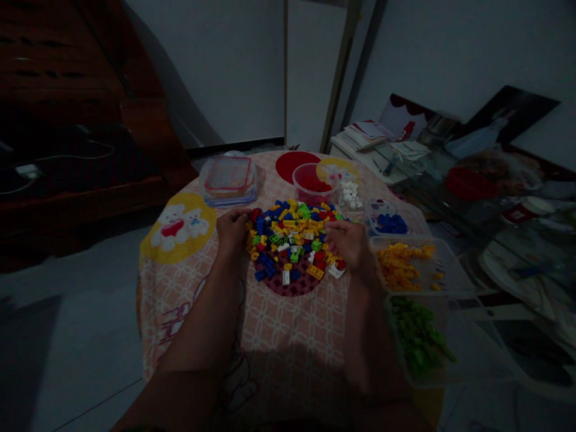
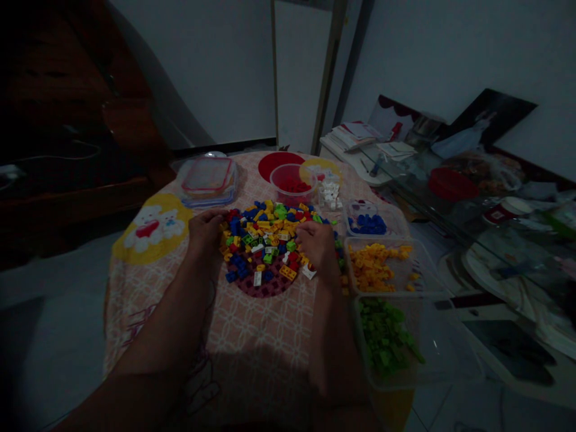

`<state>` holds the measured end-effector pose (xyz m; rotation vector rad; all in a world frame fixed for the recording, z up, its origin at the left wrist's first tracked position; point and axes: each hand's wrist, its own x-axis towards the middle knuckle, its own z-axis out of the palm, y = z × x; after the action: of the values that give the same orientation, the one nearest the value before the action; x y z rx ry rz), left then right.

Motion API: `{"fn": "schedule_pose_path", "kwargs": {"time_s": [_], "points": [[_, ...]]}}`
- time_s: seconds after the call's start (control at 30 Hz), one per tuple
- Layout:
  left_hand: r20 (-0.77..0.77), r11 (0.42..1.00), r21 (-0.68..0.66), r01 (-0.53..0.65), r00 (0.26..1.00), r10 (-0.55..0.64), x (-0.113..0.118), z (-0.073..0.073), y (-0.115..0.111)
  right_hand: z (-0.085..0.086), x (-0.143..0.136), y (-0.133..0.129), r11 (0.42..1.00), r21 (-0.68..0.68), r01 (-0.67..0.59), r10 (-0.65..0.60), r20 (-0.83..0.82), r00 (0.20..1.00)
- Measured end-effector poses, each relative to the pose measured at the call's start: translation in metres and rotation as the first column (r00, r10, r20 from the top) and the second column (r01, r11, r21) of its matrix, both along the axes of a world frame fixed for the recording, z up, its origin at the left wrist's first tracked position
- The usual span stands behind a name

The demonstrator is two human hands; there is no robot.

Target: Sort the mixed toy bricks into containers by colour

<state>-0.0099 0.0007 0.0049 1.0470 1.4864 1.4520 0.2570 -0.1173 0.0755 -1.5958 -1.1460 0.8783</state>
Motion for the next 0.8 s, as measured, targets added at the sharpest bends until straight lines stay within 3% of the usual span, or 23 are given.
{"fn": "schedule_pose_path", "kwargs": {"time_s": [0.07,0.17,0.27,0.33,0.53,0.8], "points": [[0.020,1.000,0.001,0.002,1.000,-0.002,0.001,0.000,-0.001,0.006,-0.014,-0.001,0.989,-0.065,-0.132,0.143,0.231,0.962],[0.038,1.000,0.011,0.006,0.999,-0.006,0.002,0.000,-0.002,0.013,-0.031,-0.002,0.949,-0.215,-0.229,0.313,0.579,0.753],[0.053,1.000,0.003,-0.001,0.999,0.001,0.004,-0.002,-0.002,0.018,-0.044,-0.004,0.902,-0.405,-0.148,0.418,0.736,0.532],[0.066,1.000,-0.008,-0.006,0.998,0.007,0.005,-0.004,-0.001,0.019,-0.049,-0.006,0.884,-0.457,-0.103,0.450,0.769,0.454],[0.028,1.000,0.020,-0.019,0.999,0.018,0.004,-0.007,0.002,0.018,-0.051,-0.007,0.868,-0.482,-0.116,0.488,0.790,0.370],[0.016,1.000,0.003,-0.006,1.000,0.005,0.002,-0.002,0.000,0.014,-0.064,-0.008,0.899,-0.427,-0.096,0.429,0.818,0.383]]}}
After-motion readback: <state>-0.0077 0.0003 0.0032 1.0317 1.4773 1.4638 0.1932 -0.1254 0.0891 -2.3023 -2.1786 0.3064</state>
